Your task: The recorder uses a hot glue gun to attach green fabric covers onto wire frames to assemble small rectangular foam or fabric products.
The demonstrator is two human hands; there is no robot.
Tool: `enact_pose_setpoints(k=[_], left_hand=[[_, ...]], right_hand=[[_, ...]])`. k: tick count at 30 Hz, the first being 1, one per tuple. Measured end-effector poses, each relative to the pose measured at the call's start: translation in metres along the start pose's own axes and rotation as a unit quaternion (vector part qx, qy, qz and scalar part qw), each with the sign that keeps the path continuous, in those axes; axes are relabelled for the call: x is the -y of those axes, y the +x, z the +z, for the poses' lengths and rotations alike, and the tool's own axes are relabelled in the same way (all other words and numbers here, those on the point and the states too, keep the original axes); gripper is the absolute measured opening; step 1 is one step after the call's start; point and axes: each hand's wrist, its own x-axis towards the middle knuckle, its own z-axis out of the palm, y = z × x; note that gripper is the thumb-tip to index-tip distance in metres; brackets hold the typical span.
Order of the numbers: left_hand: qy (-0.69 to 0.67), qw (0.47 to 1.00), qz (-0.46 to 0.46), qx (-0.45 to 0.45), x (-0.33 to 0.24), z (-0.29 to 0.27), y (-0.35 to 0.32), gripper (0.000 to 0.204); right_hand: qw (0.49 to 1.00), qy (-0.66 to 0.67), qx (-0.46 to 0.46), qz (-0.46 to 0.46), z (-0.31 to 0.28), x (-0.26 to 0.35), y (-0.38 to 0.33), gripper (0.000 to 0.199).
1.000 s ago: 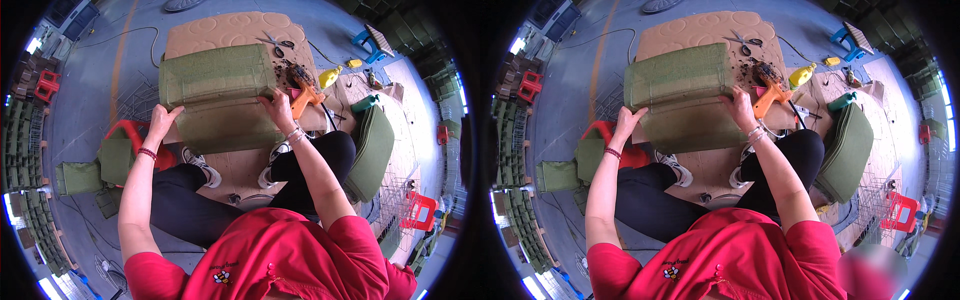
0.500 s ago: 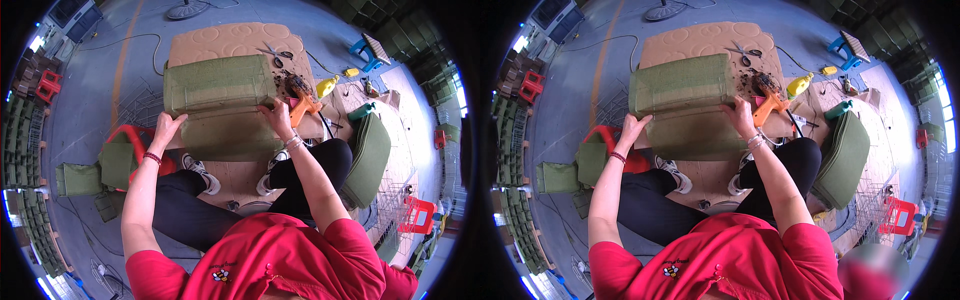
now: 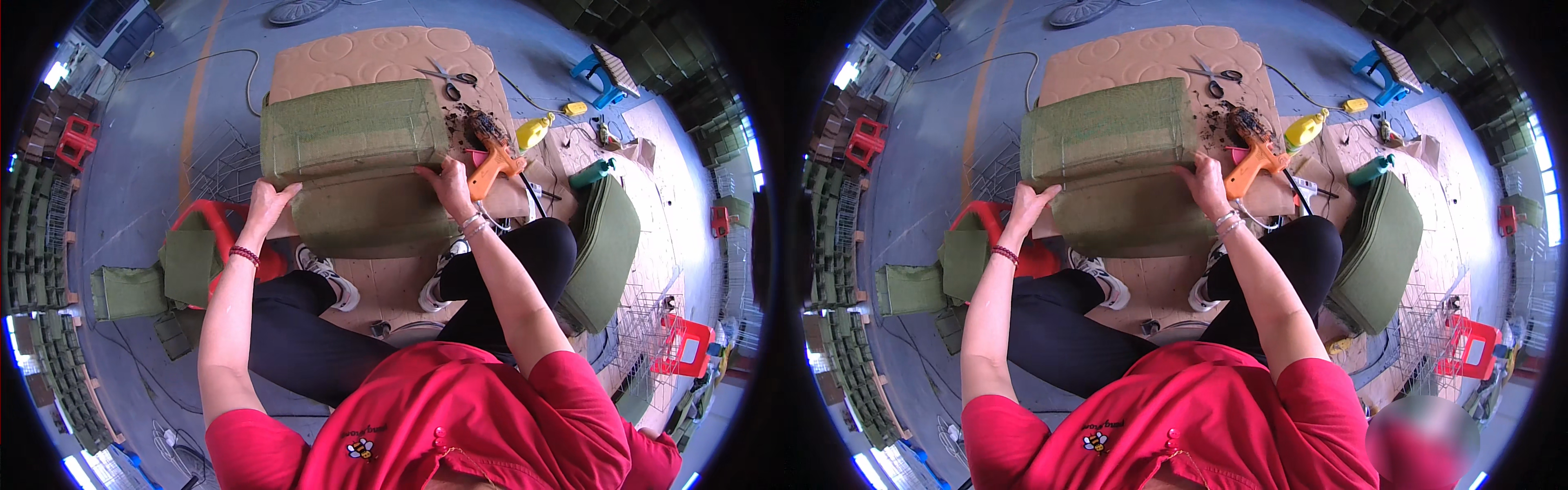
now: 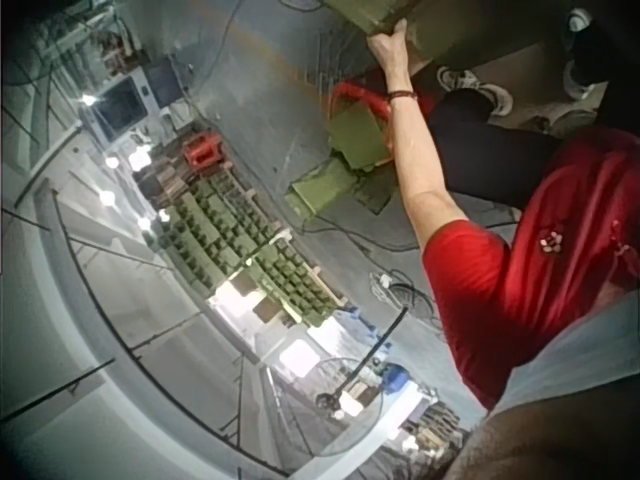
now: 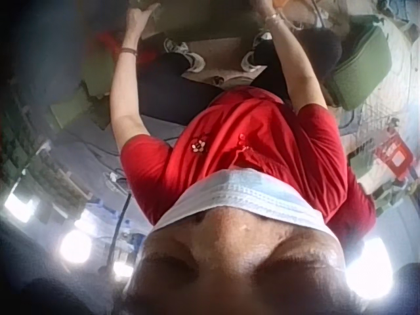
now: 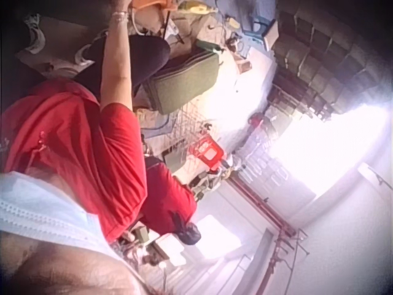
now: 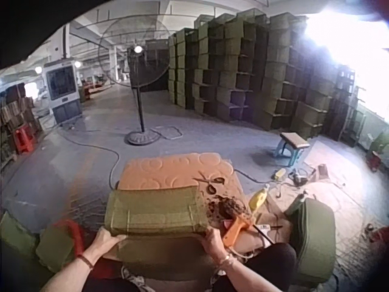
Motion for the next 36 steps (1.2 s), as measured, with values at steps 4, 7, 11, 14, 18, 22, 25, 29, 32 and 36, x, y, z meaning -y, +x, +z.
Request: enact_pose_setpoints(k=[4, 7, 11, 14, 18, 22, 25, 29, 32, 36], left_hand=[[0.009, 1.0, 0.028, 0.004, -0.006, 0.001, 0.0, 0.025], [0.017, 0.999, 0.042, -0.008, -0.006, 0.0, -0.001, 0.027], [0.026, 1.0, -0.001, 0.017, -0.012, -0.001, -0.001, 0.026], [0.04, 0.999, -0.002, 0.017, -0.019, 0.0, -0.002, 0.025], [0.024, 1.0, 0.007, 0.008, -0.013, 0.003, -0.003, 0.026], [0.023, 1.0, 0.008, -0.004, -0.004, 0.004, -0.002, 0.027], [0.065, 0.998, 0.003, 0.006, -0.006, 0.003, 0.0, 0.025], [0.072, 0.997, -0.004, -0.007, -0.009, 0.006, -0.001, 0.024], [0.058, 0.998, -0.005, -0.003, -0.008, 0.005, -0.002, 0.024], [0.076, 0.996, -0.043, 0.019, -0.005, 0.006, 0.002, 0.027]], right_hand=[[1.0, -0.02, 0.01, 0.022, -0.002, 0.0, 0.001, 0.03], [0.999, -0.033, 0.012, 0.026, 0.001, -0.001, 0.0, 0.034], [0.998, -0.055, 0.014, 0.031, 0.001, -0.005, 0.0, 0.039], [0.996, -0.062, 0.024, 0.056, 0.002, -0.007, 0.003, 0.038], [0.997, -0.051, 0.019, 0.045, 0.002, -0.006, -0.001, 0.037], [0.999, -0.03, 0.011, 0.03, 0.0, 0.003, -0.002, 0.037], [1.0, -0.011, -0.007, 0.011, 0.002, -0.006, 0.002, 0.045], [0.999, -0.033, -0.032, -0.009, 0.007, -0.017, 0.003, 0.053], [0.999, -0.032, 0.013, 0.025, 0.003, -0.004, 0.0, 0.035], [0.997, -0.067, -0.035, -0.032, 0.011, -0.02, -0.002, 0.036]])
